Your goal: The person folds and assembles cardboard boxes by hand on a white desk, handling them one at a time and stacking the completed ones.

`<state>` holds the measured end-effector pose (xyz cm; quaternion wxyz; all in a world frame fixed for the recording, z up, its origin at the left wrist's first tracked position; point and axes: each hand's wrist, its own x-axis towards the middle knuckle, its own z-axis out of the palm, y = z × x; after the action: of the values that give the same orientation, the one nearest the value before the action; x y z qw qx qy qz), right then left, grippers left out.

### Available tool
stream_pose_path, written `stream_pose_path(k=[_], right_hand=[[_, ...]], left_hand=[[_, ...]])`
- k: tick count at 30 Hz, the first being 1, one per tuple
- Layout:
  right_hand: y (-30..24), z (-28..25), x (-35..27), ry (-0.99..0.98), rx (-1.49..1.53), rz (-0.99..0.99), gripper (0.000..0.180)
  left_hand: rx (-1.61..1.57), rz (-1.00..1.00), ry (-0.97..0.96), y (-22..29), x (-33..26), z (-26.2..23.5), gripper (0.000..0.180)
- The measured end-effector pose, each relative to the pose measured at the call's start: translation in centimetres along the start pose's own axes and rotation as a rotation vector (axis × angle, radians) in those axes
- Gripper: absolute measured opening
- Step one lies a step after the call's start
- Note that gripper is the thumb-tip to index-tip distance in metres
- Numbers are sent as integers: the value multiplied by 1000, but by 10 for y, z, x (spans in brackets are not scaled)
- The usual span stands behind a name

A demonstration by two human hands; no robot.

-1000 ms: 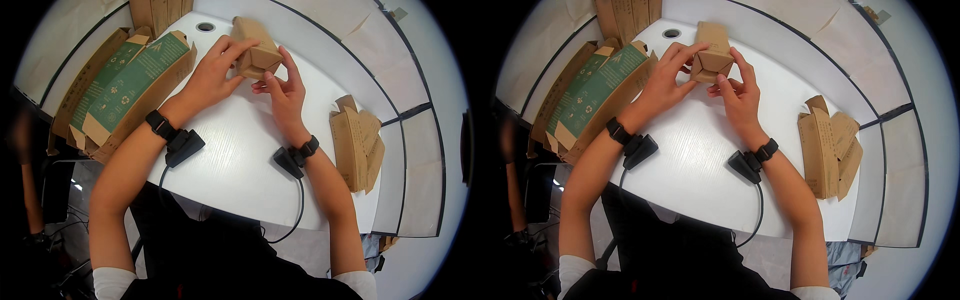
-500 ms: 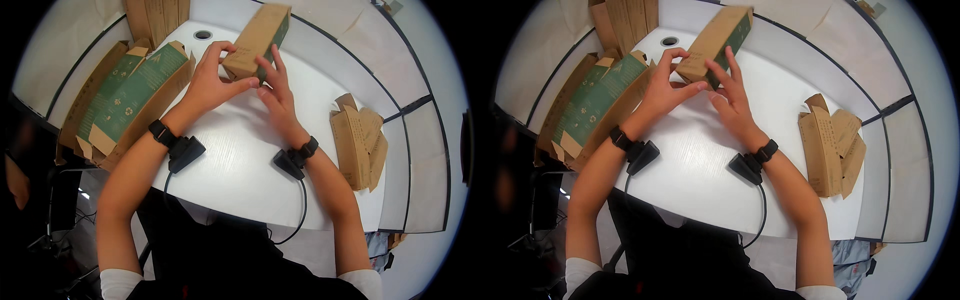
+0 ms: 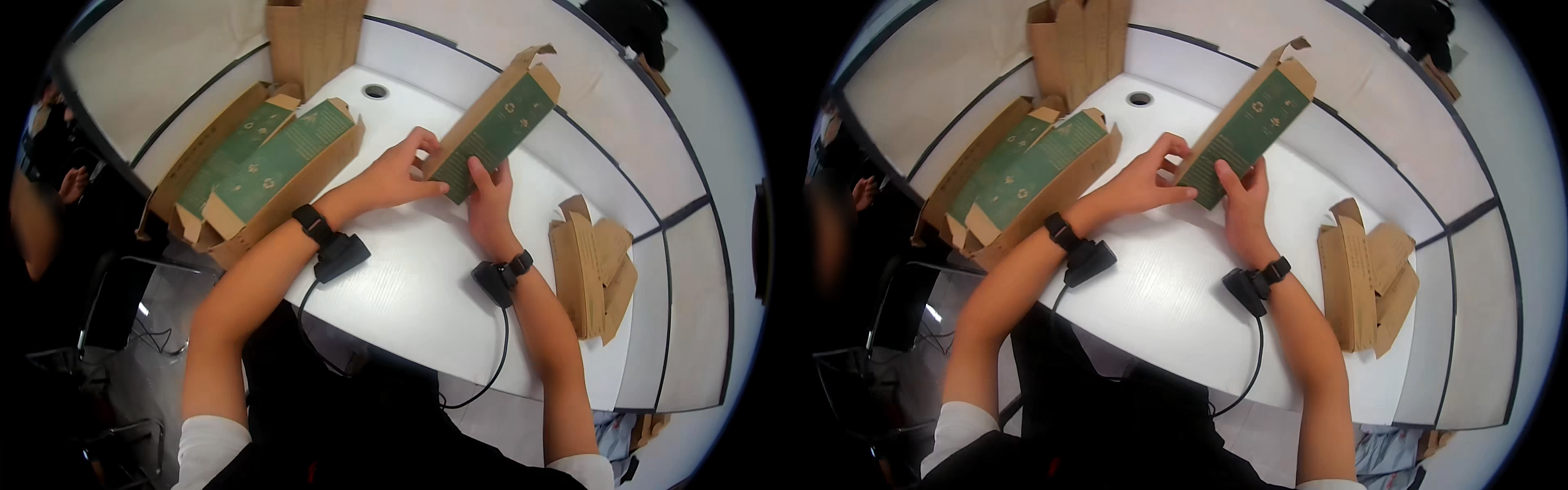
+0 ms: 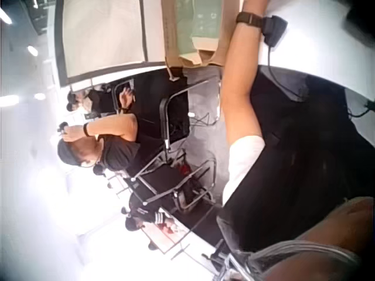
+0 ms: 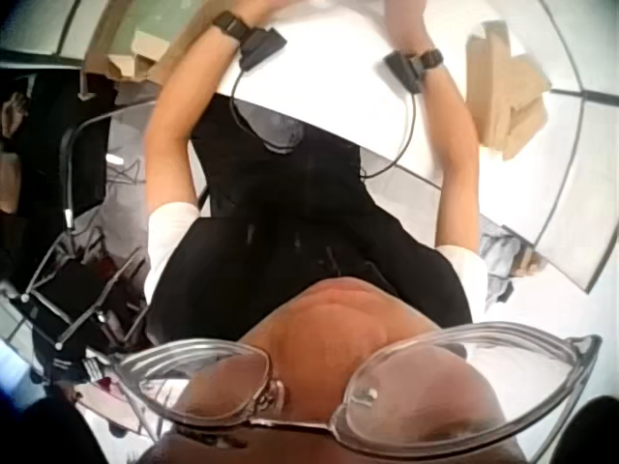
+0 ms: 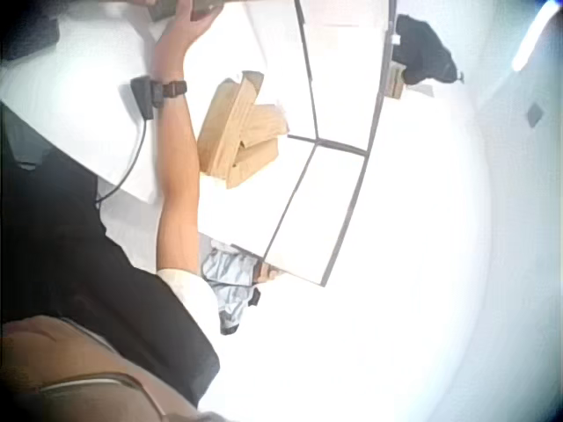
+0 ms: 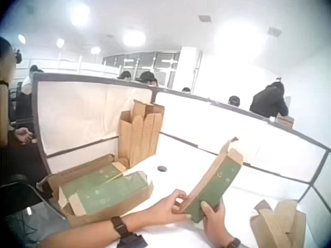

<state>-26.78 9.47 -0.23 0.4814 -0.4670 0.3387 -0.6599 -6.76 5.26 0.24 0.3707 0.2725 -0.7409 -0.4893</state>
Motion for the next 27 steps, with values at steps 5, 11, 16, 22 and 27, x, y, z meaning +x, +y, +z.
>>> stream_pose_path(k=[5, 11, 16, 22, 27], right_hand=[[-3, -2, -2, 62, -91, -21, 54], [-10, 7, -7, -24, -161, -55, 58], [-9, 7, -8, -96, -237, -32, 63], [-8, 4, -12, -141, -212, -73, 63], [-11, 9, -12, -180, -175, -32, 64]], left_hand=[[829, 101, 332, 60, -41, -4, 81], [1576, -420, 526, 80, -109, -86, 117], [1311, -780, 365, 95, -127, -127, 129], [1683, -296, 506, 93, -135, -114, 126], [1480, -590, 300, 85, -145, -139, 115]])
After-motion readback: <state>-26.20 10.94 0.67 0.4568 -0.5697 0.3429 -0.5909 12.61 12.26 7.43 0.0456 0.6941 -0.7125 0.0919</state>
